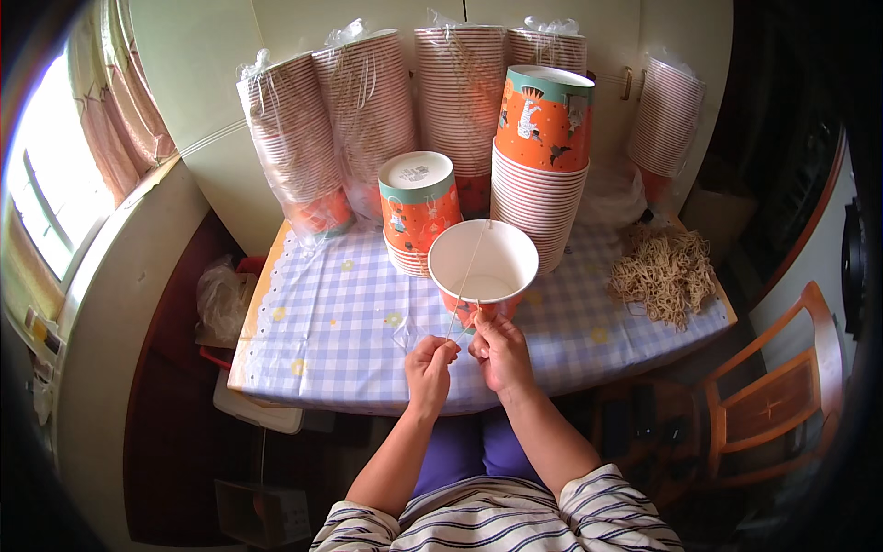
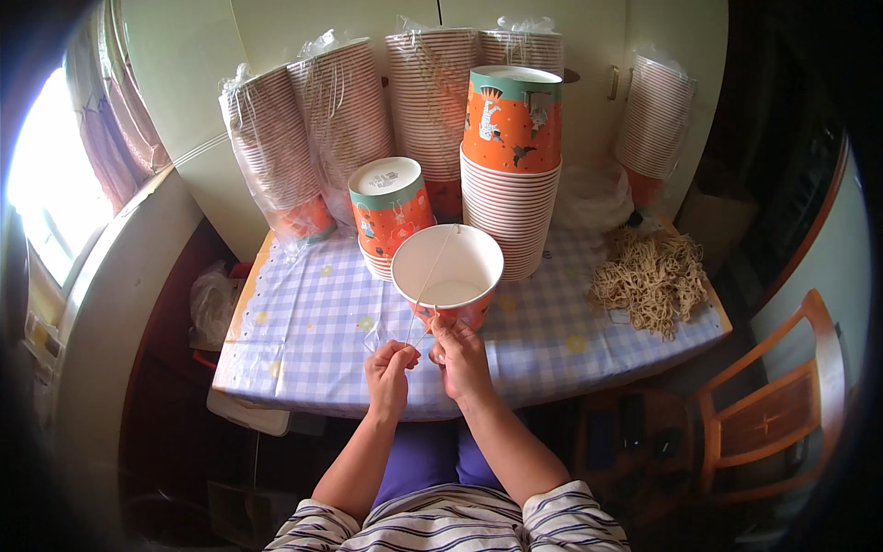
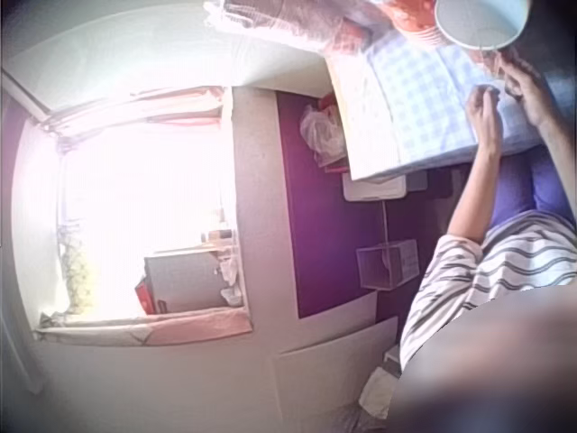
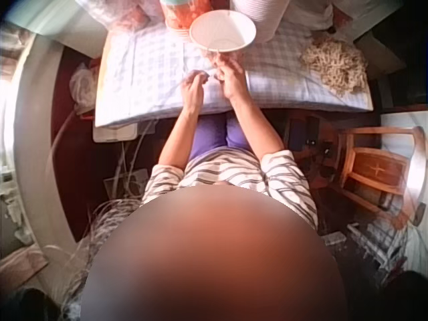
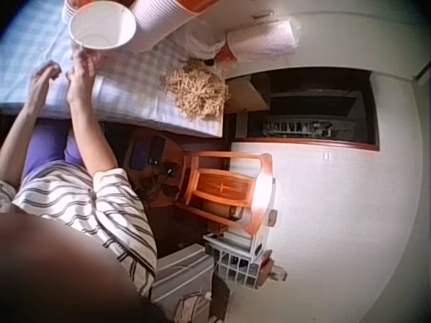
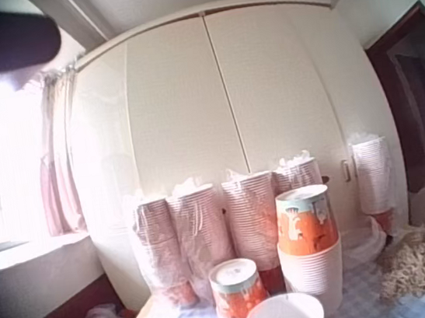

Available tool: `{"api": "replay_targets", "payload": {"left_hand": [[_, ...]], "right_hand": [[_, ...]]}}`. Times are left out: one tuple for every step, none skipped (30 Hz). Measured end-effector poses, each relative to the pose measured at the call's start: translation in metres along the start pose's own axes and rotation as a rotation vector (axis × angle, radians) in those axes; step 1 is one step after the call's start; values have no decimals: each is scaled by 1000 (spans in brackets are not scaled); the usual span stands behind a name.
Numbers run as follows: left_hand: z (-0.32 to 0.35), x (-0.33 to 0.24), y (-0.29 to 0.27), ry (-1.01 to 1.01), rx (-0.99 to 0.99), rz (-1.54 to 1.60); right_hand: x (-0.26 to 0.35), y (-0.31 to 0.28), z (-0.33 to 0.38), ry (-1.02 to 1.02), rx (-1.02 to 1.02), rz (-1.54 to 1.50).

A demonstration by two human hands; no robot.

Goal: Attaching strings to paper buckets for packaging.

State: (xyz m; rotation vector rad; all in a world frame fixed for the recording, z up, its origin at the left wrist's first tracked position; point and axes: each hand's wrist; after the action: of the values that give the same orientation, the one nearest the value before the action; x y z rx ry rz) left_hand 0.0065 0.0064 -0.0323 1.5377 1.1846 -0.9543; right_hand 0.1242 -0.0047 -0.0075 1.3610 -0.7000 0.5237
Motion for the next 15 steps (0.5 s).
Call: {"api": "replay_targets", "payload": {"left_hand": [[0, 1, 0, 0, 0, 1], [0, 3, -1, 0, -19, 13], [0, 5, -1, 0, -38, 25], [0, 7, -3, 0, -39, 25], [-1, 10, -5, 20, -55, -43], [-2, 13, -7, 39, -70, -110], [-2, 18, -10, 41, -70, -110], [-3, 22, -13, 50, -60, -169], [-3, 25, -15, 59, -50, -227], [-3, 22, -12, 58, -46, -225], [-2, 13, -5, 207, -104, -301], [-2, 3, 0, 356, -161, -374], [0, -7, 4, 432, -177, -435], [1, -13, 7, 539, -155, -465], [1, -16, 10, 646, -132, -493]], "right_hand": [[2, 1, -1, 0, -1, 1], [4, 2, 0, -28, -16, 9], [6, 4, 0, -56, -31, 17], [7, 7, 1, -56, -30, 17], [7, 10, 1, -54, -56, 50], [7, 12, 1, -52, -81, 82], [6, 12, 1, -53, -81, 82], [3, 11, 1, -55, -74, 70], [1, 10, 0, -56, -67, 57], [-1, 6, -2, -58, -70, 57], [-2, 1, -4, -71, -64, 83], [-2, -2, -5, -85, -57, 110], [-1, -2, -5, -85, -59, 110], [0, -1, -5, -83, -80, 144], [1, -2, -4, -81, -103, 178]]}}
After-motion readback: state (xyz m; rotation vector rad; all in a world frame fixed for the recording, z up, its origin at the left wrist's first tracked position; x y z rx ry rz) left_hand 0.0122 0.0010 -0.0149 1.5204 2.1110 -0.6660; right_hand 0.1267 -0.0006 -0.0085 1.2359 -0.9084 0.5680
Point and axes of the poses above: each hand's wrist, its own z-axis away from the middle knuckle, its own y-axis out of the palm, x = y × z, and after that the axes turned 4 degrees about y, right-handed
